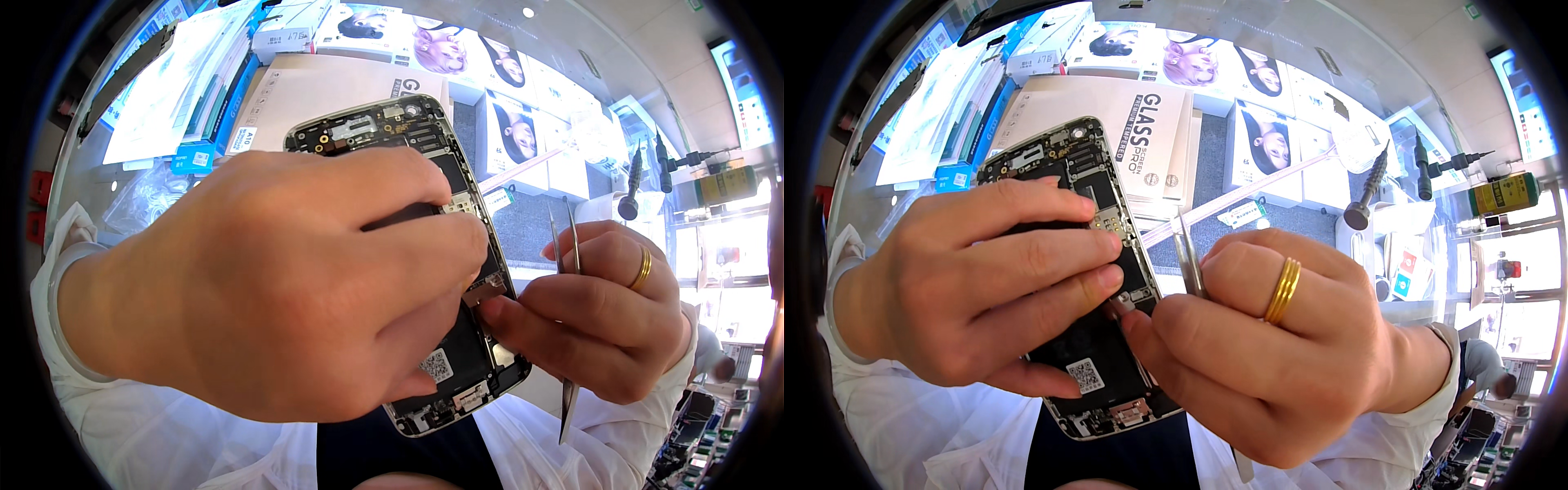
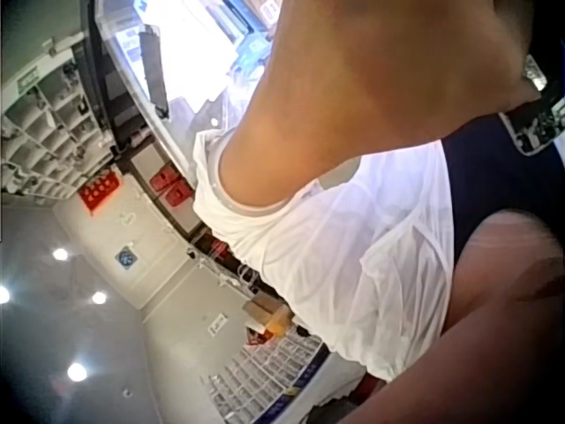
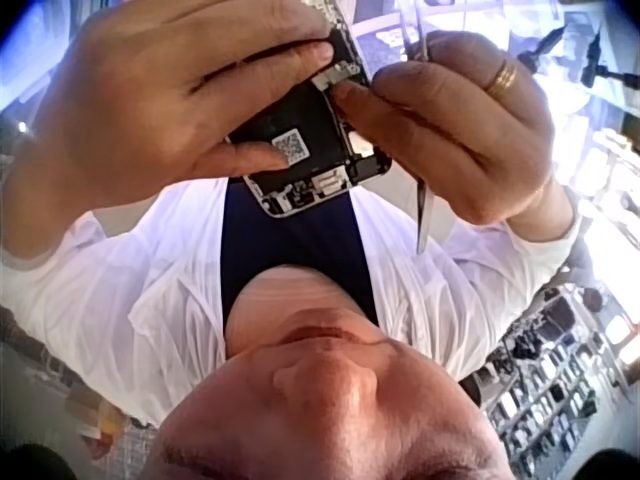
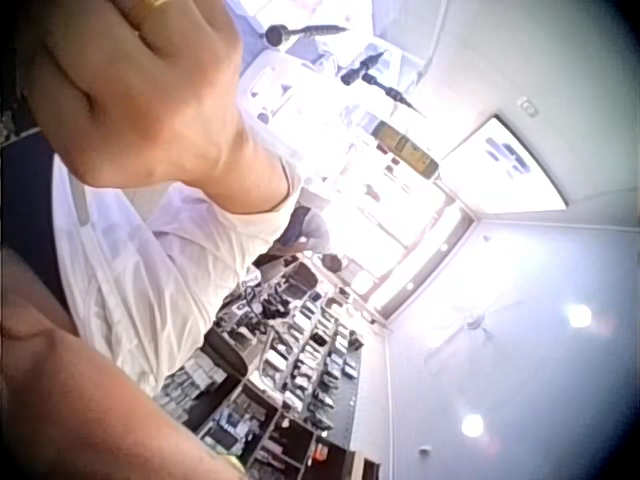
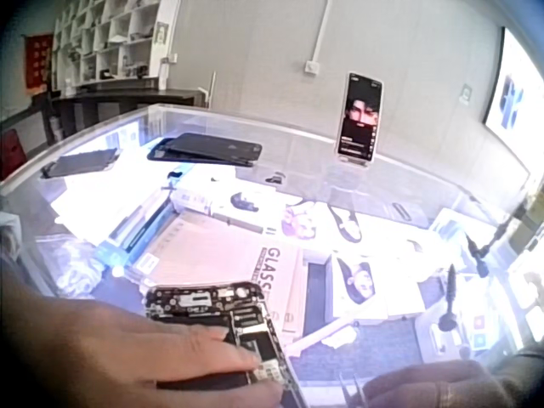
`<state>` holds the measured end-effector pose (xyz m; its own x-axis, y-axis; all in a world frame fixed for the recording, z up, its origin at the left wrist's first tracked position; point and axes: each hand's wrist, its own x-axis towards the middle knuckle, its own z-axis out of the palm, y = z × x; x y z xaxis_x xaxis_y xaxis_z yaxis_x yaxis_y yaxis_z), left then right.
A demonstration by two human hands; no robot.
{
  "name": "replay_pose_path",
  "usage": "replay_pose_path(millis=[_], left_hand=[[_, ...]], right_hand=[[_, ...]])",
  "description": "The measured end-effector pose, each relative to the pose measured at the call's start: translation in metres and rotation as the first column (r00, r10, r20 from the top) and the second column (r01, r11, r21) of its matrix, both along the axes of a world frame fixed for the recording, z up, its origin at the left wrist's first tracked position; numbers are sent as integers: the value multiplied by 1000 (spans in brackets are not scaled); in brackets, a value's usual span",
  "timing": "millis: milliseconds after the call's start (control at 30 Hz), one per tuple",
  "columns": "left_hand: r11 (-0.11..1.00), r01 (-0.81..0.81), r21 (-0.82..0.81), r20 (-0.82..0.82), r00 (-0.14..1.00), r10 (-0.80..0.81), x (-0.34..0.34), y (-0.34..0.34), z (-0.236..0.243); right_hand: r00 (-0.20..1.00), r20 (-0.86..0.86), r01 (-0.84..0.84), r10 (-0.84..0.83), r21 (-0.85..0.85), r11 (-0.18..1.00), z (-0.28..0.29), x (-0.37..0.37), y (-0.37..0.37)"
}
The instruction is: The person repairs a smartphone by disconnecting and reconnecting internal flex cables and handling components with tweezers.
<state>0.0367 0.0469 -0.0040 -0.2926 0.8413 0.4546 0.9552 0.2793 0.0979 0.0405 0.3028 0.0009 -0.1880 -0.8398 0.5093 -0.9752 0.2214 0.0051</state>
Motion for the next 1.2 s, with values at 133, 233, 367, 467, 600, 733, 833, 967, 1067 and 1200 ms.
replay_pose_path(millis=[133, 233, 367, 467, 600, 733, 833, 967, 1067, 1200], left_hand=[[1000, 4, 12, -7, 1000, -4, -1, 1, -1], [1000, 7, 18, -4, 1000, -7, -1, 0, -1], [1000, 14, 22, 6, 1000, -14, 0, 0, 0], [1000, 20, -21, 35, 999, -19, 0, -1, 1], [992, 34, -122, 93, 995, -23, 2, -6, 7], [990, 41, -134, 85, 996, -30, 0, -7, 6], [990, 40, -137, 88, 996, -28, 1, -8, 6], [989, 41, -144, 91, 995, -28, 2, -8, 6], [988, 41, -147, 90, 996, -28, 2, -9, 6], [987, 29, -156, 111, 994, -12, 2, -7, 7]], right_hand=[[1000, 22, 20, -20, 19, 1000, 1, 1, 0], [998, 52, 30, -32, 30, 999, 2, 2, -1], [994, 101, 43, -50, 72, 996, 5, 2, -1], [990, 138, 25, -36, 85, 996, 7, -2, 1], [982, 190, -27, 17, 53, 998, 7, -9, 2], [980, 189, -65, 57, 39, 997, 7, -13, 1], [985, 160, -72, 63, 53, 996, 8, -14, 1], [991, 108, -80, 73, 65, 995, 8, -15, 2], [991, 108, -79, 74, 49, 996, 6, -14, 1], [988, 128, -82, 81, 2, 997, 3, -14, 0]])
